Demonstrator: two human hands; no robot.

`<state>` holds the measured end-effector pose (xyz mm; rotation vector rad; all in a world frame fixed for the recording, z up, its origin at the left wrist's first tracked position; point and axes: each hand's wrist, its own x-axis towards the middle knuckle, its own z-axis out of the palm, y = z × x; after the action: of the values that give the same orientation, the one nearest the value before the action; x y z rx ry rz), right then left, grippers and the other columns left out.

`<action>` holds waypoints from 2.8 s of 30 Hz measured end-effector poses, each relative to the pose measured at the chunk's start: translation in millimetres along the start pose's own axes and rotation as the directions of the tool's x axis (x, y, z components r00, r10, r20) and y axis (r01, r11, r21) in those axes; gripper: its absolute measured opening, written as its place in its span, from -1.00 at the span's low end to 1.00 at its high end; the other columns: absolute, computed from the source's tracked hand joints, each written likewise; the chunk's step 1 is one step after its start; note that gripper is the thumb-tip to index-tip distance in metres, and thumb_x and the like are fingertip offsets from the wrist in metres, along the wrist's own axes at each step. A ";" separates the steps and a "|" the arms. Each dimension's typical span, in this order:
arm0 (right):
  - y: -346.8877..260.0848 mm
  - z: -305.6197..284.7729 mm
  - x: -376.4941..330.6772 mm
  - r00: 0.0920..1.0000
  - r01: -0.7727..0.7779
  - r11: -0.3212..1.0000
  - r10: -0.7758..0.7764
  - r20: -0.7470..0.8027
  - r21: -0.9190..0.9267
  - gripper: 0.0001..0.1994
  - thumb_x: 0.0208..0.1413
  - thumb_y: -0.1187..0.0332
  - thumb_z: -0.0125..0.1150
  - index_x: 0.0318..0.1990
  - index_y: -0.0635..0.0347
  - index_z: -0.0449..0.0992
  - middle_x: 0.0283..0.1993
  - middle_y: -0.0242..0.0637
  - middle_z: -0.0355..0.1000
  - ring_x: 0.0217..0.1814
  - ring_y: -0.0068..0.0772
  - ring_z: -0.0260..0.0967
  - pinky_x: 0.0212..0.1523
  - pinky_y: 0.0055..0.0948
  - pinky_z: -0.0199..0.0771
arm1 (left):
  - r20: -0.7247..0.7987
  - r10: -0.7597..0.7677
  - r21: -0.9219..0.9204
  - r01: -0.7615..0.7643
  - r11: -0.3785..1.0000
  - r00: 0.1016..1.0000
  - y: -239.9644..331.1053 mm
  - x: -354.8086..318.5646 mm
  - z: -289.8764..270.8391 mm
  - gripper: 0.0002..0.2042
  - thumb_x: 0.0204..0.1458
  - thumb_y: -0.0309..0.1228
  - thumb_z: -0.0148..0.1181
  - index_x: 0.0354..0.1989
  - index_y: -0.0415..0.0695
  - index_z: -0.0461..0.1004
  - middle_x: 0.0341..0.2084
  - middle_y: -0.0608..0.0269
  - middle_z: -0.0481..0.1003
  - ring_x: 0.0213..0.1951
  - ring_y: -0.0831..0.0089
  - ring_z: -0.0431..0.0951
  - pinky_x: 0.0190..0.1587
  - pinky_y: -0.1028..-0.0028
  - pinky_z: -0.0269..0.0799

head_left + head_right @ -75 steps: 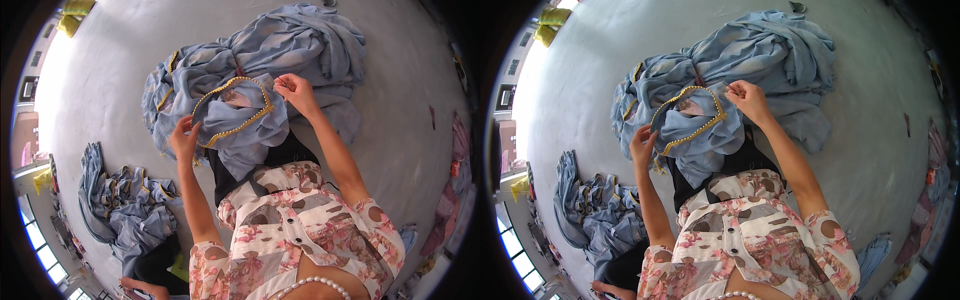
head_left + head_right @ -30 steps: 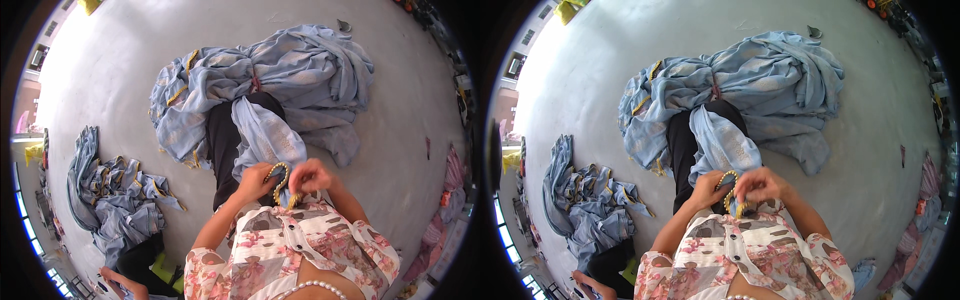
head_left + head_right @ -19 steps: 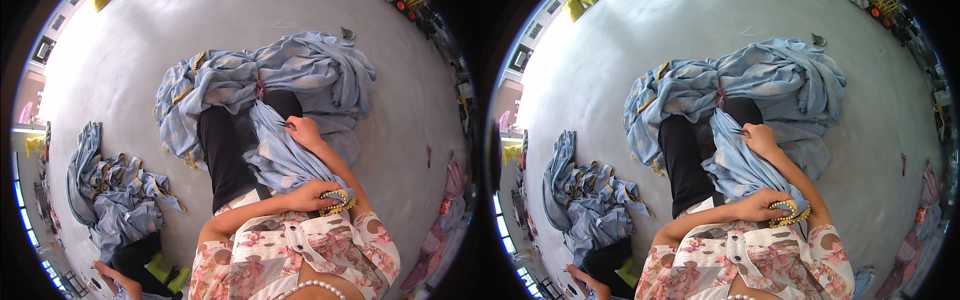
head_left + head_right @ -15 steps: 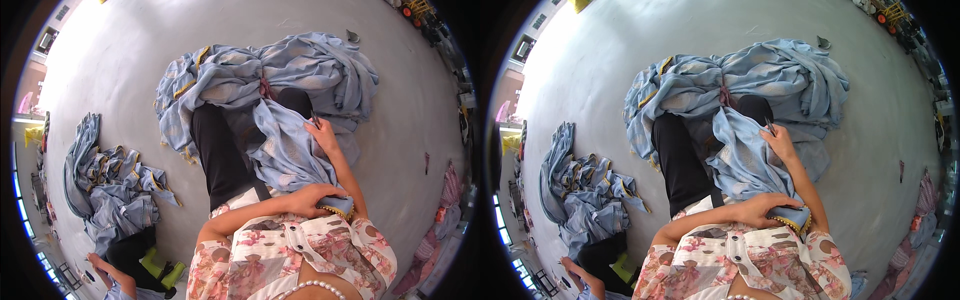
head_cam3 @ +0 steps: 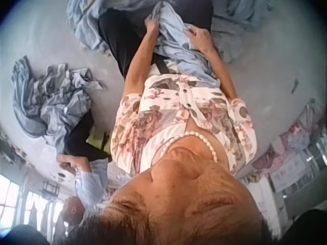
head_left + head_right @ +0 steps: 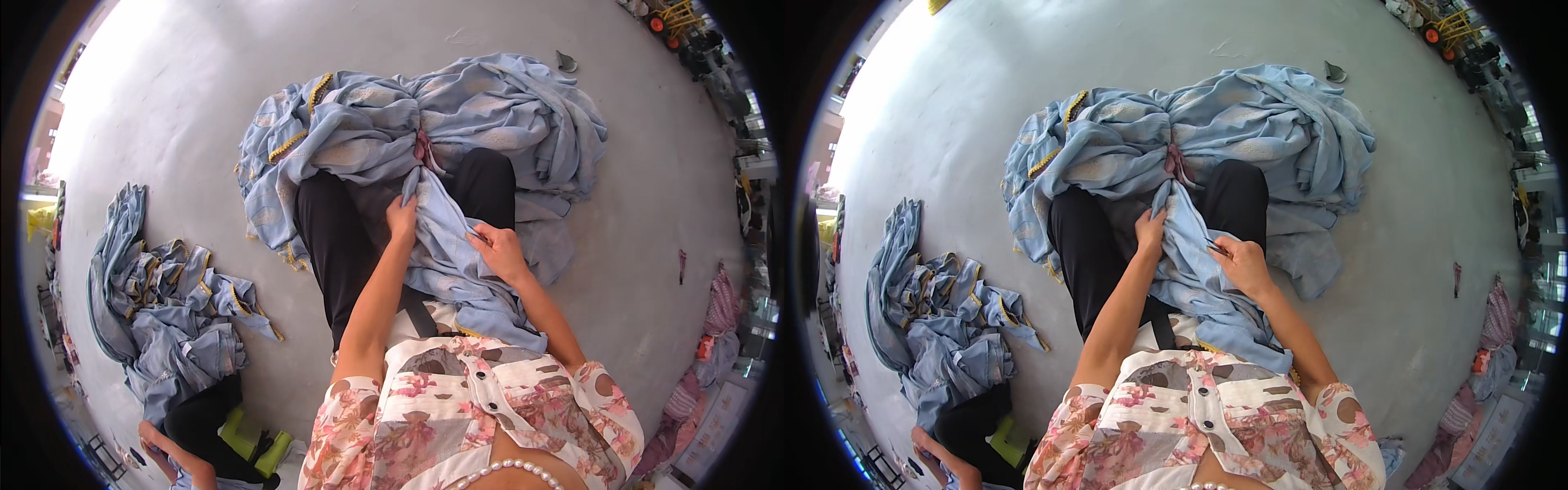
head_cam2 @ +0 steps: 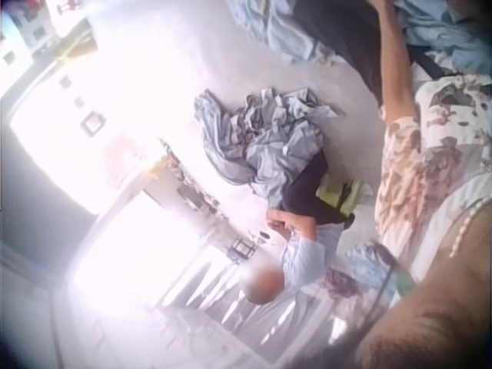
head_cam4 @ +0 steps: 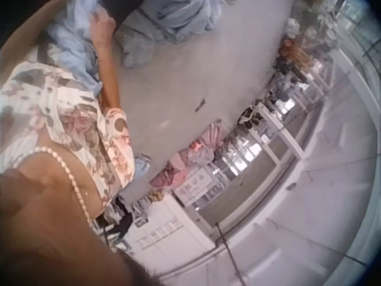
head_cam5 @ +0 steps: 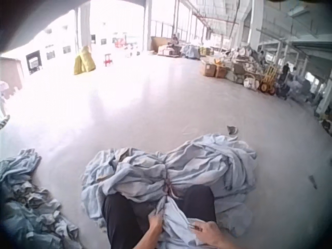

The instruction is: The person sits on the floor and uses a small tool to trim loose threads and excess fabric from the edges of light blue garments with gold trim. The person repeatedly picks up pieces, trims them, and places them into a pile.

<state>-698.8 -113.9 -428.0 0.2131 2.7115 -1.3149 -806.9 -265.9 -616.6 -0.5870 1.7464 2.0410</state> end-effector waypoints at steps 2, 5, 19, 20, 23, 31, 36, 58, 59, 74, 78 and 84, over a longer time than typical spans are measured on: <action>13.6 0.9 -3.2 0.999 -0.037 0.999 0.036 -0.039 -0.028 -0.79 0.08 0.35 0.19 -0.41 0.36 0.42 -0.65 -0.39 0.21 -0.55 -0.76 0.06 -0.57 -0.57 0.12 | -0.051 -0.044 -0.140 0.037 0.989 0.998 2.8 -9.7 -13.2 -0.76 0.04 -0.39 0.16 -0.18 -0.28 0.47 -0.39 0.31 0.50 -0.35 0.56 0.41 -0.26 0.54 0.30; 35.1 3.5 -5.7 0.985 0.007 0.944 0.049 -0.164 0.329 -0.76 0.09 0.31 0.18 -0.42 0.37 0.40 -0.64 -0.48 0.23 -0.57 -0.75 0.08 -0.58 -0.59 0.09 | 0.069 -0.053 -0.300 0.071 0.951 0.996 36.8 -41.5 -39.2 -0.82 0.08 -0.38 0.14 -0.25 -0.25 0.47 -0.46 0.36 0.49 -0.45 0.62 0.40 -0.35 0.62 0.30; -2.4 -56.9 -41.5 0.958 0.002 0.859 0.145 -0.247 0.512 -0.80 0.10 0.30 0.19 -0.41 0.28 0.49 -0.58 -0.66 0.17 -0.53 -0.82 -0.01 -0.53 -0.70 -0.08 | 0.029 0.088 -0.148 -0.082 0.985 0.996 97.8 -145.4 -86.9 -0.81 0.06 -0.32 0.19 -0.40 -0.22 0.52 -0.61 0.55 0.37 -0.56 0.78 0.24 -0.49 0.70 0.10; -4.1 -55.7 -38.4 0.958 0.004 0.856 0.145 -0.246 0.518 -0.80 0.10 0.30 0.20 -0.41 0.28 0.49 -0.58 -0.66 0.17 -0.53 -0.82 -0.02 -0.53 -0.70 -0.08 | 0.023 0.119 -0.138 -0.114 0.984 0.993 96.6 -138.0 -90.7 -0.81 0.06 -0.32 0.18 -0.42 -0.21 0.52 -0.62 0.54 0.38 -0.57 0.78 0.24 -0.51 0.70 0.10; -8.2 -56.0 -42.9 0.957 -0.028 0.842 0.178 -0.228 0.539 -0.81 0.06 0.31 0.22 -0.42 0.29 0.49 -0.58 -0.65 0.19 -0.53 -0.81 0.01 -0.53 -0.69 -0.06 | 0.149 0.165 0.028 -0.171 0.985 0.975 109.5 -138.1 -82.8 -0.83 0.06 -0.35 0.17 -0.40 -0.22 0.52 -0.60 0.51 0.41 -0.56 0.79 0.27 -0.51 0.69 0.14; 41.1 -82.3 -28.3 0.779 0.087 0.553 0.481 -0.402 0.829 -0.83 0.01 0.33 0.26 -0.31 0.20 0.48 -0.37 -0.45 0.37 -0.34 -0.62 0.29 -0.28 -0.59 0.28 | 0.692 0.226 0.254 -0.524 0.813 0.686 89.9 -168.6 8.2 -0.70 0.10 -0.27 0.12 -0.45 -0.28 0.29 -0.68 0.13 0.11 -0.55 0.57 0.07 -0.54 0.48 0.15; 129.8 -96.3 -8.0 0.741 0.073 0.622 0.489 -0.460 0.780 -0.81 0.02 0.31 0.26 -0.26 0.19 0.47 -0.29 -0.42 0.39 -0.24 -0.53 0.32 -0.14 -0.51 0.31 | 0.052 0.426 0.054 -0.429 0.902 0.903 67.1 -99.4 -6.5 -0.62 0.09 -0.33 0.08 0.05 -0.23 0.30 -0.31 0.10 0.47 -0.30 0.37 0.42 -0.17 0.48 0.33; 8.5 -98.0 55.1 0.834 0.035 0.916 -0.247 -0.494 -0.399 -0.80 0.05 0.30 0.19 -0.22 0.21 0.52 -0.32 -0.21 0.49 -0.41 -0.36 0.40 -0.29 -0.43 0.38 | 0.822 0.248 0.119 -0.580 0.806 0.513 107.9 -211.4 25.6 -0.78 -0.11 -0.41 0.05 -0.37 -0.36 0.36 -0.50 -0.18 0.46 -0.41 -0.09 0.47 -0.33 0.16 0.36; -26.3 -86.7 54.0 0.858 0.139 0.970 -0.219 -0.464 -0.201 -0.79 0.04 0.31 0.20 -0.23 0.22 0.52 -0.33 -0.20 0.48 -0.39 -0.30 0.42 -0.27 -0.38 0.39 | 0.844 0.226 0.168 -0.639 0.750 0.486 97.6 -210.6 37.0 -0.77 -0.11 -0.41 0.06 -0.37 -0.36 0.36 -0.51 -0.17 0.46 -0.42 -0.07 0.47 -0.34 0.18 0.37; 17.0 -43.6 95.2 0.993 -0.036 0.996 0.026 -0.116 -0.087 -0.76 0.00 0.24 0.23 -0.43 0.26 0.46 -0.52 -0.33 0.44 -0.47 -0.49 0.34 -0.45 -0.45 0.29 | 0.815 0.285 0.393 -0.843 0.366 0.504 75.7 -207.0 -2.4 -0.66 0.04 -0.07 0.05 -0.33 -0.14 0.43 -0.52 0.11 0.44 -0.50 0.11 0.47 -0.47 0.20 0.34; 0.7 -44.9 66.7 0.980 0.058 0.979 -0.019 -0.197 0.197 -0.75 0.07 0.28 0.18 -0.47 0.30 0.41 -0.56 -0.45 0.39 -0.51 -0.73 0.19 -0.47 -0.61 0.21 | 0.797 0.380 0.380 -0.879 0.290 0.470 114.6 -206.9 -43.9 -0.70 0.03 -0.13 0.09 -0.51 -0.11 0.33 -0.63 0.21 0.39 -0.56 0.21 0.46 -0.55 0.28 0.33; 33.4 -59.8 83.1 0.924 -0.034 0.939 -0.102 -0.369 -0.343 -0.80 0.05 0.19 0.11 -0.34 0.12 0.51 -0.46 -0.13 0.47 -0.39 -0.04 0.42 -0.40 -0.21 0.35 | 0.765 0.592 0.466 -0.854 -0.233 0.256 264.2 -238.5 -92.4 -0.80 -0.14 -0.33 0.32 -0.54 -0.10 0.40 -0.74 0.35 0.23 -0.72 0.45 0.30 -0.67 0.45 0.14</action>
<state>-777.3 -40.3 -430.9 0.4272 3.2280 -0.8493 -745.5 -401.8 -280.4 1.5007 2.9125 0.9125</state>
